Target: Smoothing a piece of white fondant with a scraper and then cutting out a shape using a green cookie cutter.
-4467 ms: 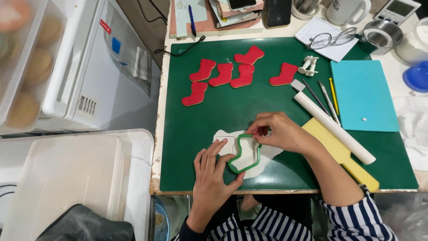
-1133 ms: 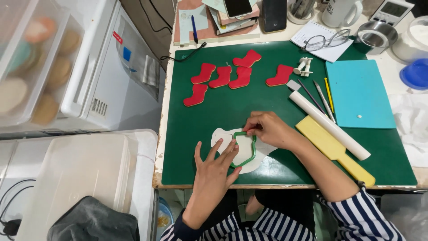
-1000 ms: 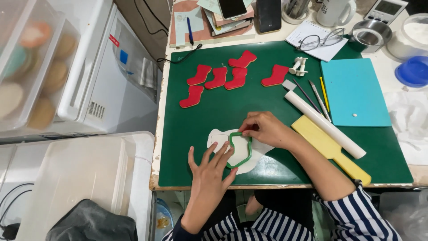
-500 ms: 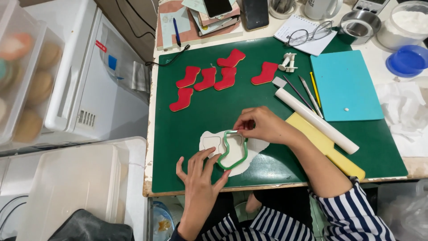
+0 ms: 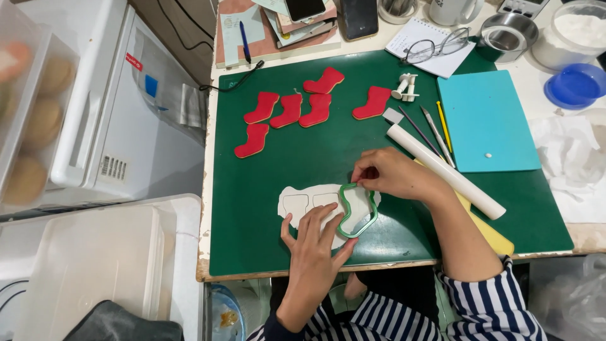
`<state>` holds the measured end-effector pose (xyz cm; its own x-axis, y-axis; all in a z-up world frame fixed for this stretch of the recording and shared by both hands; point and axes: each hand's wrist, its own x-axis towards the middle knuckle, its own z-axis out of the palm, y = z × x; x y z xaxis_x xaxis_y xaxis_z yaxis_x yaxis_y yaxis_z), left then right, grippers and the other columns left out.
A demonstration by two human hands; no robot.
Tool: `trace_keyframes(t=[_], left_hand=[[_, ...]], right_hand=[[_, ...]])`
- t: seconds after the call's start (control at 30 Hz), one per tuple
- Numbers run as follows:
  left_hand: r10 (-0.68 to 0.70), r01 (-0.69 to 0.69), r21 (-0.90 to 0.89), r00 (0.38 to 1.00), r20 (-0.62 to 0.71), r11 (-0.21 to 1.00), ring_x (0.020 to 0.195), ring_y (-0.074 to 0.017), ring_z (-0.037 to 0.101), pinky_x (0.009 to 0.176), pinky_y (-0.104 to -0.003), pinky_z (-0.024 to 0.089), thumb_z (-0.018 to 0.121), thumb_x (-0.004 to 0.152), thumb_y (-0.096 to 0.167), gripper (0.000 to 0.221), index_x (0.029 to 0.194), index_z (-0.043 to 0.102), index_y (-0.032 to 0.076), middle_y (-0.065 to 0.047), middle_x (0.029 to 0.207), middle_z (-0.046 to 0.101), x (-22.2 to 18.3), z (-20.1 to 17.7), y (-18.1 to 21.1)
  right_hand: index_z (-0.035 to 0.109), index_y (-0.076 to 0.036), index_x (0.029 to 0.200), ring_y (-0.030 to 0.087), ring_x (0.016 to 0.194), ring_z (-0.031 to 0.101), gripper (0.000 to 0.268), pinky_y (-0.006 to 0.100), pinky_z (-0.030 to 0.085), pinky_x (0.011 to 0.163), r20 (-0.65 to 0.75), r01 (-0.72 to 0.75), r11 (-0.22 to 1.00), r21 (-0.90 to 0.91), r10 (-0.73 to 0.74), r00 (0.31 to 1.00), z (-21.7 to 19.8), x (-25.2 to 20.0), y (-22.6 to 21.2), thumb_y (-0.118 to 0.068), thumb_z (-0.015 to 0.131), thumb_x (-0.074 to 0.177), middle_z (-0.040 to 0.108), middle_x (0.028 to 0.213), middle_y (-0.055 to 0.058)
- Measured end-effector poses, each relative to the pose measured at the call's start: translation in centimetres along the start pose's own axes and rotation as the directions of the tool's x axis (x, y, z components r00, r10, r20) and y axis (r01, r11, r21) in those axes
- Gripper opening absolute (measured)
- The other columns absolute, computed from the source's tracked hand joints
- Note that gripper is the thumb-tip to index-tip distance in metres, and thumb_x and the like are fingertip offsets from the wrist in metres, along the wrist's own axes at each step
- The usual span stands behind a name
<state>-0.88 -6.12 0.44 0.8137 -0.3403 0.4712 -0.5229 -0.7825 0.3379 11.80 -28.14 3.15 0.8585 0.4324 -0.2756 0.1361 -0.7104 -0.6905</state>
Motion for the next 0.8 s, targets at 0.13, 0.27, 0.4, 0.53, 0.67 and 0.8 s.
trace_keyframes(t=[0.13,0.27,0.4,0.53,0.67,0.8], left_hand=[[-0.002,0.002,0.001,1.000,0.013,1.000,0.126,-0.0196,0.057,0.112,-0.055,0.020,0.082,0.088,0.034,0.039,0.119,0.065,0.017,0.001,0.136,0.058,0.0,0.0,-0.1],[-0.002,0.002,-0.008,1.000,0.026,1.000,0.127,-0.0201,0.056,0.112,-0.056,0.020,0.082,0.088,0.033,0.040,0.120,0.065,0.016,0.000,0.136,0.057,0.0,0.1,-0.2],[-0.011,0.012,-0.007,0.999,0.053,1.000,0.129,-0.0204,0.055,0.112,-0.057,0.019,0.081,0.087,0.034,0.043,0.122,0.063,0.015,0.000,0.137,0.057,0.1,-0.2,-0.1],[-0.001,0.000,0.011,0.998,0.067,1.000,0.130,-0.0183,0.055,0.113,-0.057,0.018,0.077,0.088,0.040,0.052,0.130,0.059,0.015,0.001,0.139,0.057,0.3,0.3,-0.4],[0.034,-0.038,0.034,0.995,0.089,0.999,0.139,-0.0183,0.050,0.116,-0.060,0.015,0.075,0.089,0.044,0.054,0.132,0.060,0.016,0.002,0.148,0.056,0.6,0.8,-0.7],[0.039,-0.041,0.017,0.993,0.110,0.999,0.140,-0.0178,0.049,0.117,-0.061,0.014,0.074,0.090,0.043,0.053,0.132,0.061,0.014,0.003,0.148,0.057,0.7,0.9,-0.7]], right_hand=[[0.079,-0.015,0.090,0.013,0.077,0.064,0.016,0.027,0.051,0.070,0.009,-0.027,1.000,0.004,0.027,1.000,0.0,-0.1,-0.1,-0.005,0.067,0.086,0.070,0.095,-0.001],[0.079,-0.015,0.088,0.012,0.075,0.063,0.014,0.027,0.049,0.069,0.008,-0.014,1.000,-0.004,0.014,1.000,-0.1,-0.2,-0.3,-0.006,0.068,0.087,0.071,0.095,-0.002],[0.079,-0.014,0.088,0.012,0.076,0.063,0.012,0.027,0.050,0.070,0.016,-0.015,1.000,0.007,0.015,1.000,0.0,-0.1,-0.1,-0.008,0.069,0.088,0.071,0.095,-0.002],[0.079,-0.014,0.088,0.012,0.075,0.063,0.010,0.027,0.051,0.071,-0.001,0.010,1.000,0.012,-0.010,1.000,0.2,0.0,0.4,-0.008,0.071,0.088,0.071,0.095,-0.002],[0.078,-0.016,0.088,0.014,0.077,0.064,0.009,0.028,0.049,0.070,0.008,0.012,1.000,-0.018,-0.012,1.000,0.3,0.3,0.7,-0.010,0.071,0.090,0.073,0.097,-0.002],[0.079,-0.015,0.088,0.014,0.076,0.064,0.011,0.028,0.050,0.069,0.003,-0.001,1.000,-0.011,0.001,1.000,0.2,-0.1,0.1,-0.009,0.070,0.090,0.071,0.095,-0.002]])
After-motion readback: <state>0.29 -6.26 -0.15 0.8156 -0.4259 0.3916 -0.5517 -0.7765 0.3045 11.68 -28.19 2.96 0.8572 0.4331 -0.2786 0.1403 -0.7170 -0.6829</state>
